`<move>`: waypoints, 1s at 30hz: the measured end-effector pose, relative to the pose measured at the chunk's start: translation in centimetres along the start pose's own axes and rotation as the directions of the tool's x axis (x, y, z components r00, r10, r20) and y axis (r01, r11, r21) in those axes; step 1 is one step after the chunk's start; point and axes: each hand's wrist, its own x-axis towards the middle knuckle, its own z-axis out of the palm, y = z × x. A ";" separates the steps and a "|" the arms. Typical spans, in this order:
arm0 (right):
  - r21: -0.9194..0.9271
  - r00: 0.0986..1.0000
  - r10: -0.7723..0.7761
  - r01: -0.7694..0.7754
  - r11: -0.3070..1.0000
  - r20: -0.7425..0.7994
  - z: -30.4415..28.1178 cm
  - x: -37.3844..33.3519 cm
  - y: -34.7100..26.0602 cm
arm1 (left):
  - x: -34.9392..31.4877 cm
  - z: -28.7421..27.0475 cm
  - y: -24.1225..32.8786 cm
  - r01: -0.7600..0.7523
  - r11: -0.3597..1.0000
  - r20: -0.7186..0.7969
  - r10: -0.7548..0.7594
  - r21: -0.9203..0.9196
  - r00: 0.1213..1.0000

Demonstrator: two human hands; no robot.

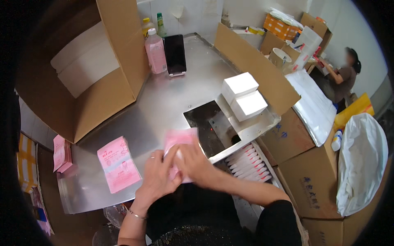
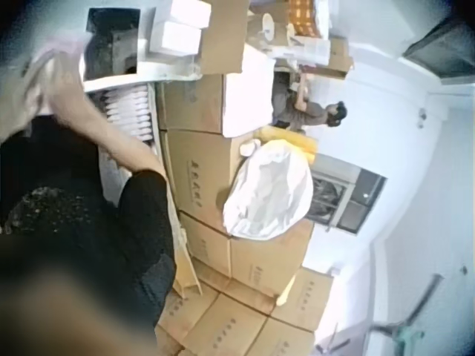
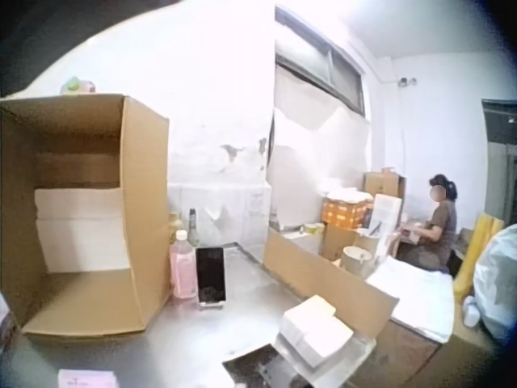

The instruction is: Packing pink packets into white boxes and then placing the boxes into a larger carton.

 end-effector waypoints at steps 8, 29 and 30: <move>0.124 0.774 0.599 -0.628 0.768 0.206 2.0 0.9 10.6 | -3.4 -2.6 -1.3 0.013 1.000 -0.053 -0.012 0.025 0.999; -0.244 0.750 0.473 -0.621 0.745 -0.463 -6.1 -4.3 15.9 | -0.7 1.4 -0.3 -0.108 0.962 -0.107 0.083 -0.250 0.991; -0.217 0.792 0.412 -0.545 0.810 -0.450 -5.7 -4.2 15.1 | -0.3 2.6 0.5 -0.103 0.982 -0.049 0.097 -0.155 0.994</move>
